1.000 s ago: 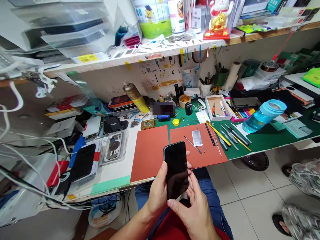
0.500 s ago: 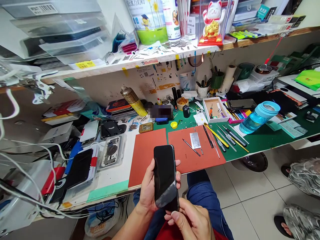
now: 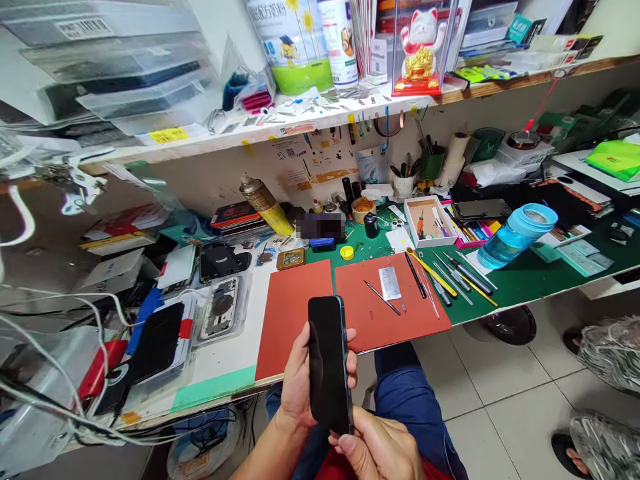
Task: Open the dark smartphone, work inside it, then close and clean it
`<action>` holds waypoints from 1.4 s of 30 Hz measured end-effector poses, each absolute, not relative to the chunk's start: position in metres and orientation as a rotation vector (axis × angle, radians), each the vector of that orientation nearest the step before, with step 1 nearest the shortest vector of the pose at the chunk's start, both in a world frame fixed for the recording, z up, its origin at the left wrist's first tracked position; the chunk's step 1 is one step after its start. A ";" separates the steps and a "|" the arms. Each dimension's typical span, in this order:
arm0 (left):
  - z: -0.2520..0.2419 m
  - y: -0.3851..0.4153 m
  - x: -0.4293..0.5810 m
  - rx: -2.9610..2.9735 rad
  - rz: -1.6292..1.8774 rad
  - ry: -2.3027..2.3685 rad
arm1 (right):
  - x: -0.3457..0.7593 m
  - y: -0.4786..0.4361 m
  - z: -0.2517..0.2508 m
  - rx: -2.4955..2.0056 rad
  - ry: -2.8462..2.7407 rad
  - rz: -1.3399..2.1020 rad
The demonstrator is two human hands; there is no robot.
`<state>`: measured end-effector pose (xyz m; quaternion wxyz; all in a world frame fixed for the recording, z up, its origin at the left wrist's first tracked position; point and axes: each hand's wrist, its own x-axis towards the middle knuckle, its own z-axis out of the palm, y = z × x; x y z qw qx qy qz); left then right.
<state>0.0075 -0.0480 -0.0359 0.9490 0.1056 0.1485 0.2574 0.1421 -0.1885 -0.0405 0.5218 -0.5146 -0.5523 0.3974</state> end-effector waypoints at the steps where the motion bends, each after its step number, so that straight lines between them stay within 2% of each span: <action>1: -0.036 -0.048 0.007 0.216 0.518 0.296 | 0.141 -0.189 -0.042 -1.220 -1.332 0.945; 10: -0.032 -0.046 0.009 0.237 0.519 0.254 | 0.142 -0.192 -0.044 -1.187 -1.391 0.891; 16: -0.027 -0.053 0.004 0.381 0.497 0.351 | 0.165 -0.170 -0.009 -1.413 -1.086 0.683; 23: -0.045 -0.077 -0.008 0.507 0.554 0.624 | 0.185 -0.126 0.015 -1.097 -0.762 1.194; 36: -0.060 -0.074 -0.010 0.621 0.642 0.653 | 0.187 -0.125 0.018 -1.136 -0.809 1.056; 42: -0.050 -0.074 -0.001 0.678 0.625 0.551 | 0.191 -0.126 0.010 -1.131 -0.740 1.124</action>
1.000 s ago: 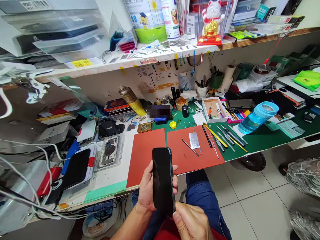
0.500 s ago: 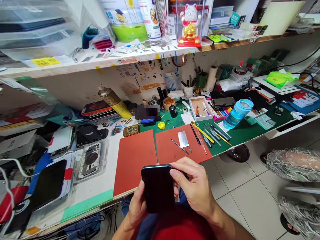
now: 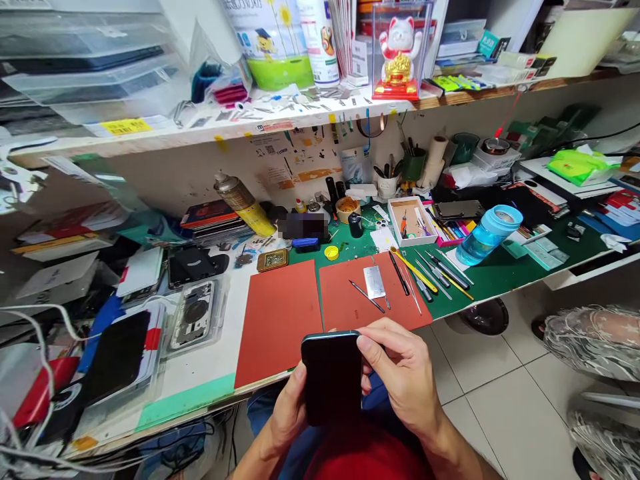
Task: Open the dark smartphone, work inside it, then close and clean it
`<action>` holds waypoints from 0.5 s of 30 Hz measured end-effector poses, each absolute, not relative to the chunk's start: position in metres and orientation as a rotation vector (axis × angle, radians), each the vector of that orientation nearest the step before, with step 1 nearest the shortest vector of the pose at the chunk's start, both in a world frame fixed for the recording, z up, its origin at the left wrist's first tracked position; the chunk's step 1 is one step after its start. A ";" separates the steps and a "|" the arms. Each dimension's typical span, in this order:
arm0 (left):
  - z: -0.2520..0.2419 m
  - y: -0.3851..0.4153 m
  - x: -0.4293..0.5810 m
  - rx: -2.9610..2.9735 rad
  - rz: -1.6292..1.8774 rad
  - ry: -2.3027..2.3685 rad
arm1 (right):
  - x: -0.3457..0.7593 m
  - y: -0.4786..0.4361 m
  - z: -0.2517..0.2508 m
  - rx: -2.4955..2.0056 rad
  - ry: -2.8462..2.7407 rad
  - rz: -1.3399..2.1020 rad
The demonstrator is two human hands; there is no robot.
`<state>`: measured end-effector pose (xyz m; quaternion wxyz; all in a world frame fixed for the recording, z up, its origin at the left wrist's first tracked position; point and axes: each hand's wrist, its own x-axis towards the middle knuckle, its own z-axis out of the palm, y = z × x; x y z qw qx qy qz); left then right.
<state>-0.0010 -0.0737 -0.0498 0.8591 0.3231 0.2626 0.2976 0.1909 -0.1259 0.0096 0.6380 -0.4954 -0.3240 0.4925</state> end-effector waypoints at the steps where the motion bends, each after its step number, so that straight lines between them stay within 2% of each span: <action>1: -0.044 -0.073 0.000 0.680 0.600 0.520 | 0.194 -0.125 0.008 -1.135 -0.734 1.142; 4: -0.024 -0.066 0.001 0.723 0.480 0.477 | 0.208 -0.120 0.002 -1.184 -0.851 1.223; 9: -0.006 -0.040 -0.016 0.669 0.203 0.541 | 0.224 -0.105 -0.013 -1.148 -1.057 1.624; 11: -0.009 -0.027 -0.027 0.560 0.314 0.637 | 0.218 -0.101 -0.020 -1.129 -0.873 1.595; 15: -0.021 -0.007 -0.038 0.482 0.882 0.937 | 0.187 -0.096 -0.035 -1.106 -0.591 1.344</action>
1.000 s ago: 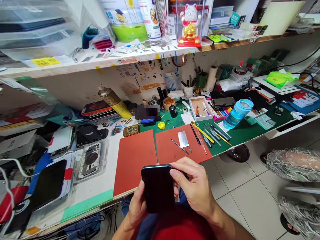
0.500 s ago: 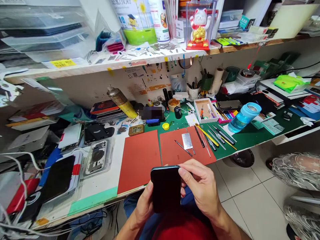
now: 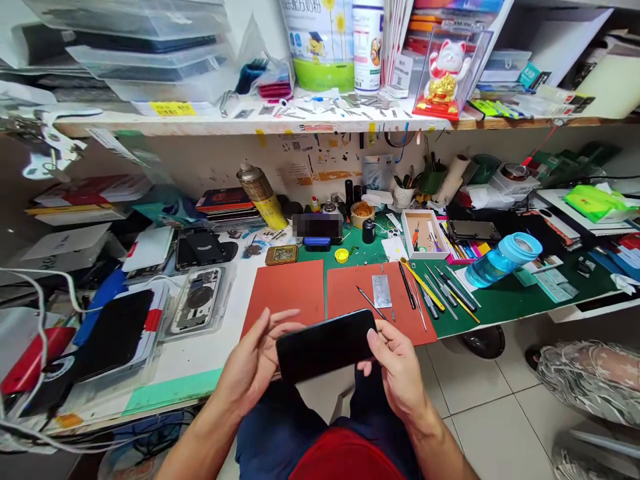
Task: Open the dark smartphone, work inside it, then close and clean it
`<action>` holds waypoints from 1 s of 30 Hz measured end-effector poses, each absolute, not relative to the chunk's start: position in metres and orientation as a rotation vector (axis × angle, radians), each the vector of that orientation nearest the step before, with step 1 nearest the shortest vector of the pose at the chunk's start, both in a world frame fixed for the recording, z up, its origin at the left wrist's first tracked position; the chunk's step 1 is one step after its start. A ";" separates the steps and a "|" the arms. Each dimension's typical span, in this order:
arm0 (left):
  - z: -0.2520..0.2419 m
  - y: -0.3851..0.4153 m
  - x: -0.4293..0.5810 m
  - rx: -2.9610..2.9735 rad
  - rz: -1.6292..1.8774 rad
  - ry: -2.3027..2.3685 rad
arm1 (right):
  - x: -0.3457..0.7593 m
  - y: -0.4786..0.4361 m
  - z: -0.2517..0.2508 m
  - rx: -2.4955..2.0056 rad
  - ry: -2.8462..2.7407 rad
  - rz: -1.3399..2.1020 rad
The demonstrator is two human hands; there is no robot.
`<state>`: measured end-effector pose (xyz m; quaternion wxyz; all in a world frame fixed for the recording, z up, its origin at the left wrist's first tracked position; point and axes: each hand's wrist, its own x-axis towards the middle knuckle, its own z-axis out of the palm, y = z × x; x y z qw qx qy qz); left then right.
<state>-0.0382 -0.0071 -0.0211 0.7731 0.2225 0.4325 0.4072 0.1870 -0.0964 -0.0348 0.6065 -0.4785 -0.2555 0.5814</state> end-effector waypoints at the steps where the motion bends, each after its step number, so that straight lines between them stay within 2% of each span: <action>1: -0.023 -0.005 -0.037 0.473 0.958 0.930 | 0.177 -0.096 -0.040 -1.104 -0.579 1.299; 4: -0.026 -0.006 -0.024 0.503 1.065 0.857 | 0.149 -0.093 -0.062 -1.163 -0.712 1.188; 10: -0.039 0.005 -0.006 0.807 1.277 1.059 | 0.132 -0.084 -0.090 -1.348 -1.110 1.041; 13: -0.047 0.015 -0.008 1.029 1.400 1.104 | 0.137 -0.078 -0.091 -1.345 -1.224 0.960; 19: -0.052 0.023 -0.013 1.349 1.481 1.129 | 0.156 -0.073 -0.084 -1.493 -1.513 0.459; 25: -0.071 0.030 -0.013 1.686 1.524 1.232 | 0.204 -0.066 -0.081 -1.876 -1.513 0.257; 30: -0.076 0.027 -0.005 1.971 1.540 1.145 | 0.228 -0.066 -0.079 -2.233 -1.516 0.157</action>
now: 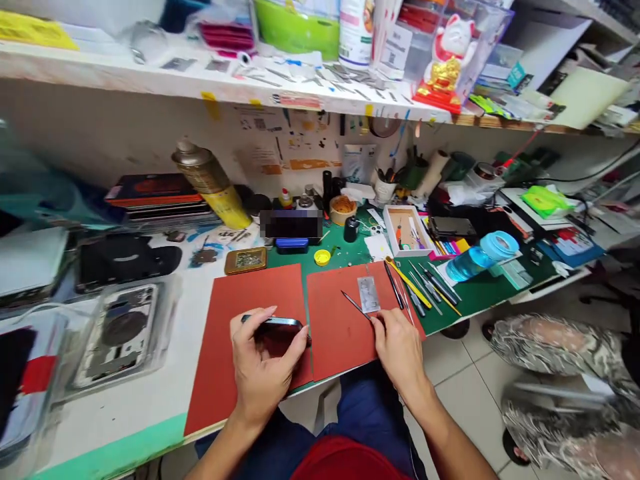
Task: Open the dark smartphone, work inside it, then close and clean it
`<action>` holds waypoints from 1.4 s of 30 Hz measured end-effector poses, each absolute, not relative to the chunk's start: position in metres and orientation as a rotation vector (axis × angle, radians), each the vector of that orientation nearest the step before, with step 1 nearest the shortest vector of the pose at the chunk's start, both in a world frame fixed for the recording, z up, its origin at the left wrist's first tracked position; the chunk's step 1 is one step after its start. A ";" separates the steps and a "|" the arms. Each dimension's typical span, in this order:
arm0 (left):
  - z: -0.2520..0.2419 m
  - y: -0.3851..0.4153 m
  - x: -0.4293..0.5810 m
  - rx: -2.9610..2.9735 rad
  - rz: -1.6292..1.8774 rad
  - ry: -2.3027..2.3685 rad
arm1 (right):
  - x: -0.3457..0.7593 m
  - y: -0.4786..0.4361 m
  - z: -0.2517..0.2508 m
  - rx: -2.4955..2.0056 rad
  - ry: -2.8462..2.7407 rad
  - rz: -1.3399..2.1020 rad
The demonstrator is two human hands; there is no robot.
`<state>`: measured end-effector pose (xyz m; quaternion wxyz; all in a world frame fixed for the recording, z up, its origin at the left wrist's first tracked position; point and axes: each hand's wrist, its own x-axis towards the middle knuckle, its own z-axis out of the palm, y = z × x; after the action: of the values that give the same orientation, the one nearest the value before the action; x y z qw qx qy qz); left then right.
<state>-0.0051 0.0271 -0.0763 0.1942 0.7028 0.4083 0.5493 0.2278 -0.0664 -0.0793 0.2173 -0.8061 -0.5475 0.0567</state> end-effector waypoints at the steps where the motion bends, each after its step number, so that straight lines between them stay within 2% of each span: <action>1: -0.076 0.025 -0.004 2.015 1.548 1.114 | 0.227 -0.066 -0.079 -2.293 -1.522 0.149; 9: -0.084 0.020 0.000 1.818 1.634 1.079 | 0.207 -0.060 -0.082 -2.484 -1.589 0.174; 17: -0.085 0.022 0.001 1.976 1.632 1.007 | 0.247 -0.055 -0.082 -2.618 -1.294 0.051; 24: -0.084 0.022 0.002 2.000 1.647 1.079 | 0.224 -0.021 -0.077 -2.503 -1.265 0.169; 31: -0.090 0.023 -0.001 1.898 1.627 1.177 | 0.227 0.000 -0.074 -2.134 -1.065 0.363; 37: -0.073 0.028 0.014 2.216 1.550 1.098 | 0.224 -0.013 -0.044 -1.631 -0.982 0.507; 40: -0.070 0.028 0.023 2.246 1.539 1.128 | 0.206 -0.040 -0.028 -1.468 -0.988 0.453; 42: -0.071 0.026 0.027 2.204 1.517 1.169 | 0.193 -0.058 -0.024 -1.382 -1.128 0.251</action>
<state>0.0269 0.0260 -0.0713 0.1105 0.7503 0.3980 0.5162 0.1933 -0.0576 -0.0235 0.6209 -0.6014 -0.4908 0.1090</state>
